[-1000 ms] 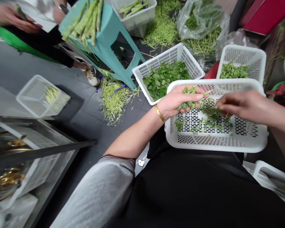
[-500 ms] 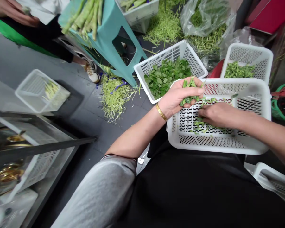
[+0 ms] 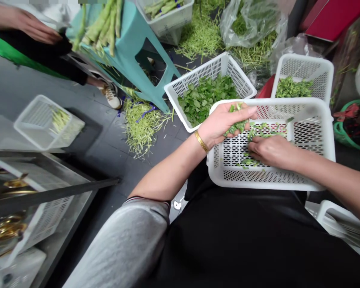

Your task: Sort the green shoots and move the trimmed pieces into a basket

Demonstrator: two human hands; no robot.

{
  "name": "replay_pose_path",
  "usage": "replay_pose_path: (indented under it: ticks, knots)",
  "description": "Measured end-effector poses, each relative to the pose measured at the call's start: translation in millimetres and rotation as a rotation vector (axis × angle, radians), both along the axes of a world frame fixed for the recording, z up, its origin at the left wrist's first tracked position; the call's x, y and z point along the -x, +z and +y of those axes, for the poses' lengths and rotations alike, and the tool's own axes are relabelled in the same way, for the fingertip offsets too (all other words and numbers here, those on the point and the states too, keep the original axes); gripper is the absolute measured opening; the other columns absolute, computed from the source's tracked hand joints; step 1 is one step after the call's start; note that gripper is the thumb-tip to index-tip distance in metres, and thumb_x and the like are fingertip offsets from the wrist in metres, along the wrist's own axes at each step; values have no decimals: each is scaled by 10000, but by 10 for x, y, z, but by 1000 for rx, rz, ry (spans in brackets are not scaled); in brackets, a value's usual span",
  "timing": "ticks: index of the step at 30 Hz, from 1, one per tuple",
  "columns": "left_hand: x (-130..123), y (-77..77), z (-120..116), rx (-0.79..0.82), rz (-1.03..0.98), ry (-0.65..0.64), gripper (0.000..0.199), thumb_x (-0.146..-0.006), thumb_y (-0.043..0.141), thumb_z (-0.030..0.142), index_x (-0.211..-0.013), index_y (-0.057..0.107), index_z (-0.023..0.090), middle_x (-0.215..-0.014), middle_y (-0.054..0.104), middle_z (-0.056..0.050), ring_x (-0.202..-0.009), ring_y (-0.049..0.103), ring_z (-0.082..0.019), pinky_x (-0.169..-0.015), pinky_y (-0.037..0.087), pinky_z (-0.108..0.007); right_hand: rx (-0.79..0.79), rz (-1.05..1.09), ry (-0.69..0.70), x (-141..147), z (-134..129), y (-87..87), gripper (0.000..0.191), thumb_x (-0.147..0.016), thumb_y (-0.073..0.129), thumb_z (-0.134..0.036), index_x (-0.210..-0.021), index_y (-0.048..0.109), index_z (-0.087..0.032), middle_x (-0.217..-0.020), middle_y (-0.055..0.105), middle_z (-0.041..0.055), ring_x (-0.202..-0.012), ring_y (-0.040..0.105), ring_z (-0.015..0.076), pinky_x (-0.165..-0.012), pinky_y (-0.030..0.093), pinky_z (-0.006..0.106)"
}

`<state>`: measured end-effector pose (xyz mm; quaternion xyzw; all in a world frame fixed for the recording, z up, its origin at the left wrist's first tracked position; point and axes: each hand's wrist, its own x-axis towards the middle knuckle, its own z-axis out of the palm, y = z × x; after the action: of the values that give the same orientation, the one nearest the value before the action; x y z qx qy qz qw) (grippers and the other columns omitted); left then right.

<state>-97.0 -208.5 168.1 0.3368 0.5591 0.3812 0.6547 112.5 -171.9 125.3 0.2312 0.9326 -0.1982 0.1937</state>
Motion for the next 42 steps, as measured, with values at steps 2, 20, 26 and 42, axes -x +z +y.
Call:
replay_pose_path:
  ticks: [2,20,26,42]
  knots:
    - [-27,2,-14,1,76,-67,215,-949,884,306,-916,742,148,-670,618,46,-532,482,-25,-495,344,-171,19,53,-17,-1,84,36,222,-1033,548,-262,-947,747,-211,-1000,764,97,-709,612,204,-629,326,352]
    - [-70,77,-18,88,172,-172,87,-983,813,127,-979,726,131,-645,602,62,-543,524,-25,-557,357,-177,186,241,-336,-22,367,204,127,-930,674,-297,-864,746,-215,-740,702,22,-659,609,180,-672,422,327]
    - [-46,12,-6,11,101,-55,168,-1003,825,286,-968,738,147,-669,611,51,-537,514,-21,-523,324,-154,429,617,-592,-172,370,202,352,-987,719,-559,-962,754,-210,-705,654,6,-623,563,151,-627,407,310]
    - [-75,-5,-8,69,103,-204,228,-829,974,176,-812,752,124,-622,615,57,-513,504,-22,-515,368,-186,52,589,-322,-183,360,440,207,-1005,650,-431,-861,704,-293,-824,750,66,-766,665,265,-688,457,409]
